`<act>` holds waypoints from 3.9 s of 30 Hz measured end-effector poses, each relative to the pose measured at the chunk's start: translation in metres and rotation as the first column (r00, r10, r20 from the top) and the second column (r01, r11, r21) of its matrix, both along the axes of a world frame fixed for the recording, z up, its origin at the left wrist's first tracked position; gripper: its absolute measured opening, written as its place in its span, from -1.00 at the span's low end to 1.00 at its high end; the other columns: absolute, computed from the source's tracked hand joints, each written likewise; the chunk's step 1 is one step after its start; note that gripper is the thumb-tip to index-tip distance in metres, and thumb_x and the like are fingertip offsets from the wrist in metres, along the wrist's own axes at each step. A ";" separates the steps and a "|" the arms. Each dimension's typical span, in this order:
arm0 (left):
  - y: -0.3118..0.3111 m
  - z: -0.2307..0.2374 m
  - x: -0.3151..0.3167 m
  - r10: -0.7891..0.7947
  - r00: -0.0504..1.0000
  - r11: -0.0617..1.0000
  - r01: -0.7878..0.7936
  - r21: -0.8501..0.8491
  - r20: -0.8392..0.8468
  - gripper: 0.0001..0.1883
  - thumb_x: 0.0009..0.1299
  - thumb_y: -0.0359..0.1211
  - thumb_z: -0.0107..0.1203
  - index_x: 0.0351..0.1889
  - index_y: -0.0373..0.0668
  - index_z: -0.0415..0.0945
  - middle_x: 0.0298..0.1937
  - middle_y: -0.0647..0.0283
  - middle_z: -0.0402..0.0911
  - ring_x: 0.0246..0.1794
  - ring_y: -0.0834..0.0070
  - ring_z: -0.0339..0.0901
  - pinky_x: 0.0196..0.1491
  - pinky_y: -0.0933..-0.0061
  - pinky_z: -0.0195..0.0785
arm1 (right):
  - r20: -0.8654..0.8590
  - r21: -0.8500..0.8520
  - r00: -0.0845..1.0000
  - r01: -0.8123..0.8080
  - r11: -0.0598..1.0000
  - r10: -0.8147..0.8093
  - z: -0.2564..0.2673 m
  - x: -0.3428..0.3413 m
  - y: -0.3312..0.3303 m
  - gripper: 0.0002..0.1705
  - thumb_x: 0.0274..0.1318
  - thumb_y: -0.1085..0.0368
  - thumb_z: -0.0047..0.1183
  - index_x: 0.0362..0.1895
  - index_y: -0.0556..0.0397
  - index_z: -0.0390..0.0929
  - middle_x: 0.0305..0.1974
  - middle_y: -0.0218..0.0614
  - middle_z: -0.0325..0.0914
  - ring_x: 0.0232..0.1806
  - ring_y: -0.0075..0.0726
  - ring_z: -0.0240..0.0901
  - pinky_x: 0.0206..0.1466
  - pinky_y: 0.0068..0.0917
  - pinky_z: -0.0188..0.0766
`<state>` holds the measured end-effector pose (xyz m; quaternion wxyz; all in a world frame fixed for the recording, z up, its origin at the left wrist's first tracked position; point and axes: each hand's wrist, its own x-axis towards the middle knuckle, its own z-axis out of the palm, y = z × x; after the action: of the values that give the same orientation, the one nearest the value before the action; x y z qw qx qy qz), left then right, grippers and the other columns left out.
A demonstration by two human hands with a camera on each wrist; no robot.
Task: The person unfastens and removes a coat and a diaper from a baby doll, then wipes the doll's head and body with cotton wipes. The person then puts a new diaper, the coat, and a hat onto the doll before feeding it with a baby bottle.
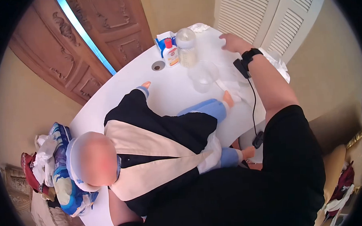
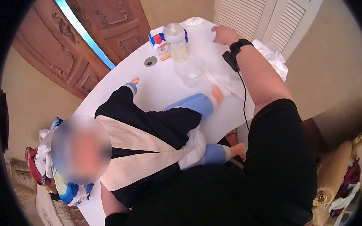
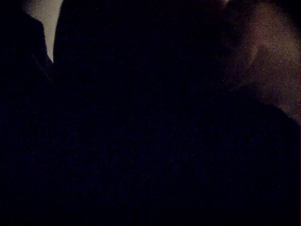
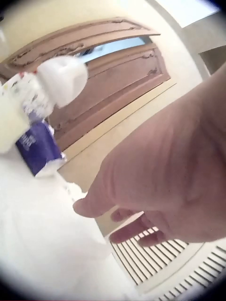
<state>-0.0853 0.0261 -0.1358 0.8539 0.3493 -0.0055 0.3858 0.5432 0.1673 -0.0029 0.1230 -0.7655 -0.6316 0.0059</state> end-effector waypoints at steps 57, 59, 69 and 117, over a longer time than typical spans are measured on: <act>0.017 0.068 0.064 0.354 0.928 0.920 -0.368 0.132 0.115 -0.47 0.38 -0.41 0.17 0.28 -0.37 0.28 0.22 0.00 0.44 0.15 0.35 0.49 0.23 0.35 0.42 | -0.967 0.198 0.065 -0.420 0.885 0.247 0.081 -0.287 -0.199 -0.50 0.27 0.33 0.01 0.25 0.23 0.29 0.05 -0.30 0.49 0.06 -0.52 0.42 0.15 -0.56 0.32; 0.017 0.059 0.062 0.429 0.903 0.902 -0.430 0.023 0.035 -0.48 0.39 -0.39 0.16 0.27 -0.37 0.30 0.21 0.01 0.44 0.15 0.34 0.48 0.21 0.35 0.43 | -0.970 0.128 0.130 -0.453 0.882 0.207 0.071 -0.295 -0.215 -0.47 0.25 0.35 0.02 0.27 0.22 0.26 0.08 -0.29 0.46 0.11 -0.48 0.40 0.19 -0.55 0.29; 0.022 0.055 0.053 0.479 0.877 0.727 -0.376 -0.575 0.033 -0.49 0.41 -0.36 0.15 0.27 -0.36 0.30 0.21 0.02 0.44 0.18 0.33 0.45 0.23 0.33 0.41 | -0.374 0.549 0.562 -0.507 0.665 0.737 0.053 -0.288 -0.207 -0.19 -0.06 0.43 0.27 0.34 0.02 0.25 0.16 -0.20 0.30 0.13 -0.26 0.29 0.19 -0.38 0.26; 0.013 0.058 0.068 0.511 0.858 0.843 -0.511 -0.168 -0.045 -0.46 0.38 -0.36 0.18 0.28 -0.31 0.30 0.21 0.03 0.44 0.17 0.25 0.44 0.24 0.28 0.39 | 0.195 0.326 0.307 -0.916 0.233 0.932 0.044 -0.315 -0.195 -0.47 -0.09 0.22 0.23 0.07 -0.04 0.51 0.08 -0.33 0.41 0.17 -0.18 0.31 0.23 -0.22 0.22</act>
<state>-0.0177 0.0395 -0.0774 0.7475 0.2622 0.1205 0.5984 0.2278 -0.0275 0.0411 0.2532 -0.2054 -0.9449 -0.0293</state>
